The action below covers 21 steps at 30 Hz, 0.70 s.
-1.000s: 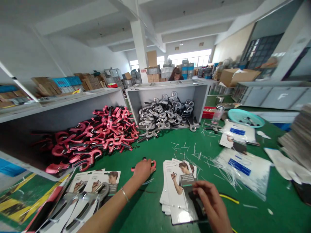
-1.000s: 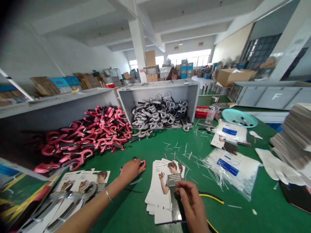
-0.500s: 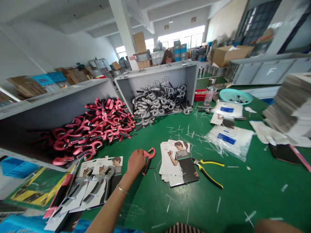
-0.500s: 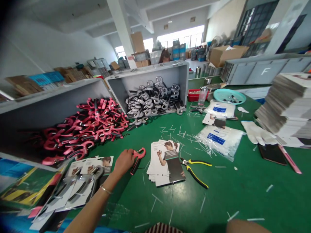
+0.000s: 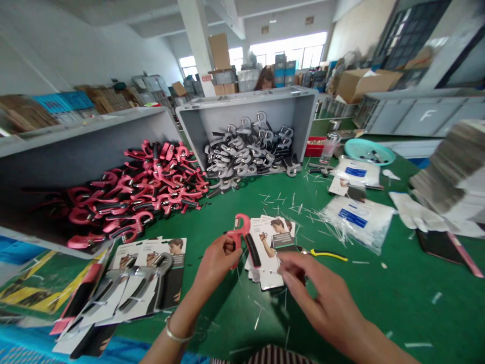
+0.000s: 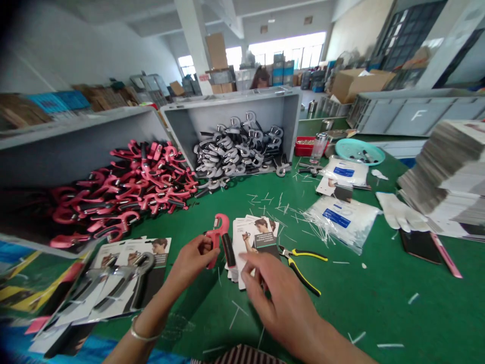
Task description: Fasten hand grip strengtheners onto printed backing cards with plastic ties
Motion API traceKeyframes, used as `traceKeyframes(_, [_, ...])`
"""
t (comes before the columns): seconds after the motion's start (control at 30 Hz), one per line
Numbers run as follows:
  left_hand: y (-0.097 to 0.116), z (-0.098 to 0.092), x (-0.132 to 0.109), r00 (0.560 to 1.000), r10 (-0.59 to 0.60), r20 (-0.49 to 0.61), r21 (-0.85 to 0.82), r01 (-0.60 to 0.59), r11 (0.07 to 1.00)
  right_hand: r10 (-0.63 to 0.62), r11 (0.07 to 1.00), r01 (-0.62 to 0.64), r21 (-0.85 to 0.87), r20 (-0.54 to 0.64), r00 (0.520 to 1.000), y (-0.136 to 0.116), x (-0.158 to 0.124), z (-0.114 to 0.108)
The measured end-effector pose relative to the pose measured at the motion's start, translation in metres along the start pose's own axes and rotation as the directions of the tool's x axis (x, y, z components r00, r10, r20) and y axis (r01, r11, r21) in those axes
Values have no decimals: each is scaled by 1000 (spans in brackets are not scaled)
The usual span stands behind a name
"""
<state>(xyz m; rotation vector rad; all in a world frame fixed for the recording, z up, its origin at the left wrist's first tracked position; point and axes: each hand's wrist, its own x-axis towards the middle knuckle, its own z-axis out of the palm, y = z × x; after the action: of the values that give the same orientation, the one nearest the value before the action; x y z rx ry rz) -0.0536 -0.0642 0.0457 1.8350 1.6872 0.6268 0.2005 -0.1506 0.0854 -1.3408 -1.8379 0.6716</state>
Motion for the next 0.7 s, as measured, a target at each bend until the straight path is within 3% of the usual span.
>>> traceKeyframes(0.07, [29,17,-4,1000,-7,-1,-114,7,994,75,996,-71,-46,99,992,11,18,6])
traceKeyframes(0.2, [65,49,7,997,-33,74,-95,40,995,253,967,-246,-62,154,955,47,42,16])
traceKeyframes(0.3, [68,65,13,987,-30,156,-69,41,997,283,959,-279,-51,181,942,73,43,15])
traceKeyframes(0.37, [62,70,11,962,-32,272,-77,55,996,285,957,-265,-116,232,930,84,36,9])
traceKeyframes(0.47, [47,65,7,906,-34,422,-146,105,984,243,950,-207,-235,135,961,95,21,-3])
traceKeyframes(0.5, [43,62,8,913,-27,408,-156,99,983,207,951,-182,-251,76,975,97,16,-6])
traceKeyframes(0.57, [37,55,15,965,19,261,-129,15,992,106,968,-94,-232,39,994,97,11,-10])
traceKeyframes(0.63, [36,53,27,986,135,97,-76,-128,989,0,984,23,-177,125,992,94,12,-6])
traceKeyframes(0.7, [39,59,40,965,257,50,-56,-254,966,-70,984,99,-148,193,979,89,18,4])
